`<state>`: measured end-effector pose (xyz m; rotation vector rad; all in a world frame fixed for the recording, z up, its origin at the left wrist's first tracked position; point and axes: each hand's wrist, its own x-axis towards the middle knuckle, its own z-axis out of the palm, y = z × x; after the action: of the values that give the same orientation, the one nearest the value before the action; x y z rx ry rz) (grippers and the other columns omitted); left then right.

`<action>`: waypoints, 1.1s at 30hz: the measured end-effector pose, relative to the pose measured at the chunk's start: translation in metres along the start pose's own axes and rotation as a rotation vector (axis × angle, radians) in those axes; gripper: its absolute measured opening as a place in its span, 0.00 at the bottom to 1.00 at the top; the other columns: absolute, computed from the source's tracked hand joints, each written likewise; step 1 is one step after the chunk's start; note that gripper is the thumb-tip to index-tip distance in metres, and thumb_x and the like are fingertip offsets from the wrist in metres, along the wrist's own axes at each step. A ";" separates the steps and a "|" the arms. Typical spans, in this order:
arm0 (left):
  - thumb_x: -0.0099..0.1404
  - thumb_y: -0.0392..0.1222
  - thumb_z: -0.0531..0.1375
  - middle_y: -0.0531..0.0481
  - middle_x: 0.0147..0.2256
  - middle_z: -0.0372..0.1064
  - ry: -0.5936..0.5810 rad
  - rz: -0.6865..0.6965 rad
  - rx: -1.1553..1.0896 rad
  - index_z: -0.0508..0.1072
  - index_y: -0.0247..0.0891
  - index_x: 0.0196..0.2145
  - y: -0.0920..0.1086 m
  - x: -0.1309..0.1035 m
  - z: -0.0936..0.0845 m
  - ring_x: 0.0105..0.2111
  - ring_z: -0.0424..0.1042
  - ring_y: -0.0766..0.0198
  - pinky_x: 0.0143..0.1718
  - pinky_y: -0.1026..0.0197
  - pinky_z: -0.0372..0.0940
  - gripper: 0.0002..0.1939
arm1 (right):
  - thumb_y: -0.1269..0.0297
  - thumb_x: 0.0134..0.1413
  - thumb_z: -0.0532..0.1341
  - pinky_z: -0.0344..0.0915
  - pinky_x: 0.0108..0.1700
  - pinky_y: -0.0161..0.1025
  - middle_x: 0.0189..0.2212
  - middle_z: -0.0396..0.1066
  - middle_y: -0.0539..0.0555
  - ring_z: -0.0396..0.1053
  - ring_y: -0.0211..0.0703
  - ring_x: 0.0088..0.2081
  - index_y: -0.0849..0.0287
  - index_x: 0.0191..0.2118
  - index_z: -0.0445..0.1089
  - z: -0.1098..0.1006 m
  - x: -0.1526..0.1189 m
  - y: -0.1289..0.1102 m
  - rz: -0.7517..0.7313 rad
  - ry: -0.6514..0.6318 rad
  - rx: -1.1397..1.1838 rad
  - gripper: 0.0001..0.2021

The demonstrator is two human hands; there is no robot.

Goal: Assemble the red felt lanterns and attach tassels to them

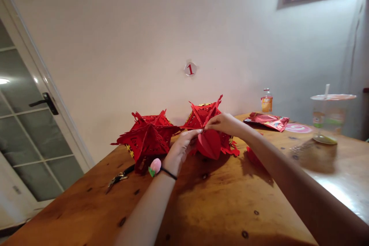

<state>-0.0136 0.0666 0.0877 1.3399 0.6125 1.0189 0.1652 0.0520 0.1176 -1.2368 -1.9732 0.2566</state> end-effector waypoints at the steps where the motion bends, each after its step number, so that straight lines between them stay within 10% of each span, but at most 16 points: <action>1: 0.48 0.41 0.64 0.53 0.25 0.70 0.000 0.002 0.007 0.75 0.34 0.28 0.001 -0.001 0.001 0.25 0.64 0.69 0.28 0.67 0.58 0.09 | 0.62 0.46 0.60 0.60 0.29 0.33 0.24 0.74 0.49 0.67 0.37 0.26 0.57 0.29 0.76 0.002 0.001 0.000 0.007 0.014 0.010 0.08; 33: 0.48 0.43 0.62 0.54 0.21 0.67 0.295 0.304 0.077 0.73 0.33 0.24 -0.022 0.012 0.006 0.24 0.63 0.69 0.29 0.66 0.56 0.09 | 0.62 0.40 0.58 0.54 0.24 0.30 0.19 0.65 0.47 0.59 0.33 0.22 0.61 0.24 0.69 0.028 0.000 -0.008 0.119 0.127 0.146 0.07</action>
<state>0.0021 0.0757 0.0691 1.3878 0.6852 1.4706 0.1398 0.0542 0.1032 -1.2462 -1.7432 0.3663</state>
